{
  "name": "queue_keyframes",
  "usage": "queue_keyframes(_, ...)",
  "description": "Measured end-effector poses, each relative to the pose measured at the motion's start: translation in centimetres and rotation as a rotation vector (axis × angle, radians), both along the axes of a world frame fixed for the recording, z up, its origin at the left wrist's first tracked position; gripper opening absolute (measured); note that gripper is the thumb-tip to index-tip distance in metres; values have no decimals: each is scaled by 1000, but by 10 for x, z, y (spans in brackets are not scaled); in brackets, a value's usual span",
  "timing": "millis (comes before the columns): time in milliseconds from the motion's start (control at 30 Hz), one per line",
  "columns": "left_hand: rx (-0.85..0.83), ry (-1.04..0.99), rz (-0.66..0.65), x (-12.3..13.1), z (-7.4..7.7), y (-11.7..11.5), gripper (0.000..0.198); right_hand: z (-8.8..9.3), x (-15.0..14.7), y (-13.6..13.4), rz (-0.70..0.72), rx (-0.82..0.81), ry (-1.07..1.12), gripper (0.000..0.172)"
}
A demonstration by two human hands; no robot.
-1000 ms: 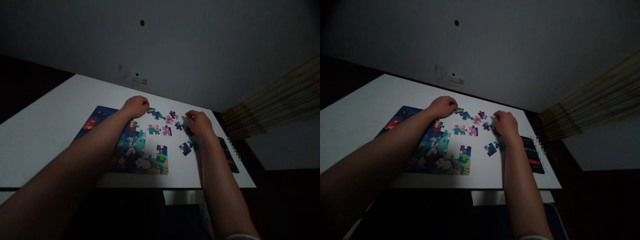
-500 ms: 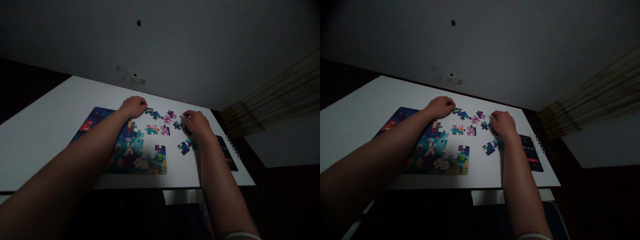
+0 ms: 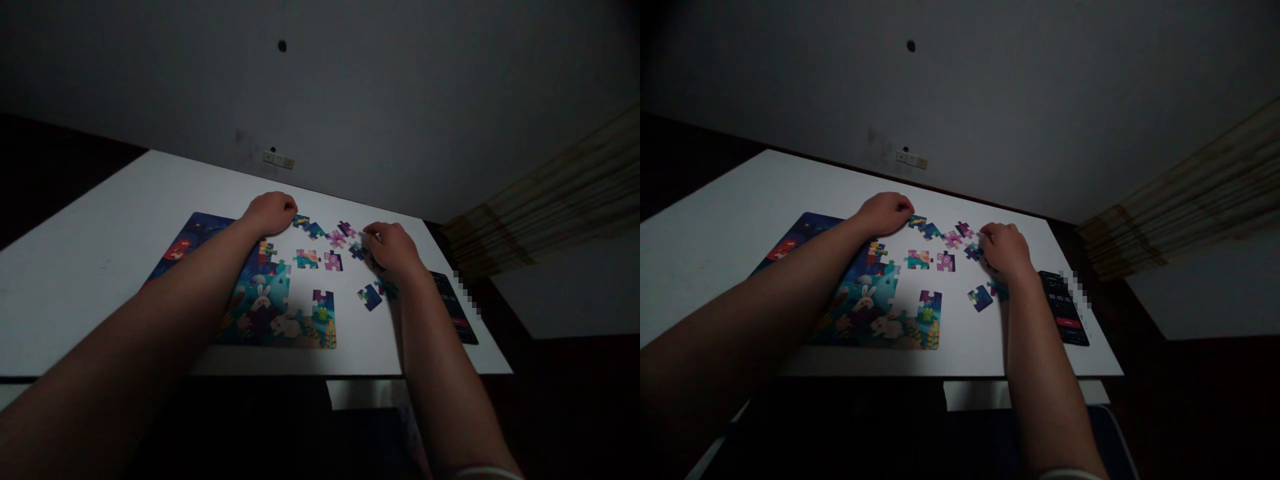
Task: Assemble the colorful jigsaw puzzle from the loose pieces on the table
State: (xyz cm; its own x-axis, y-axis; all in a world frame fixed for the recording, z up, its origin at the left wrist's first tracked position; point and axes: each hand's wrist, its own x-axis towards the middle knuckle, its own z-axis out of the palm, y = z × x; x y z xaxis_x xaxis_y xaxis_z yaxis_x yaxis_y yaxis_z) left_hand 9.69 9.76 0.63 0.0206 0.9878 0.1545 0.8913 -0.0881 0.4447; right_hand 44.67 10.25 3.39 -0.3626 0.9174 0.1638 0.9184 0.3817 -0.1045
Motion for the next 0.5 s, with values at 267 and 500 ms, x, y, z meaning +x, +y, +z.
queue_keyframes(267, 7, -2, 1, 0, 0, 0, 34, 0, -7, -3, 26, -7, -12, 41)
queue_keyframes(500, -1, -12, -12, 1, 4, -2, 35, 3, -9, -5, 26, -42, -25, 41)
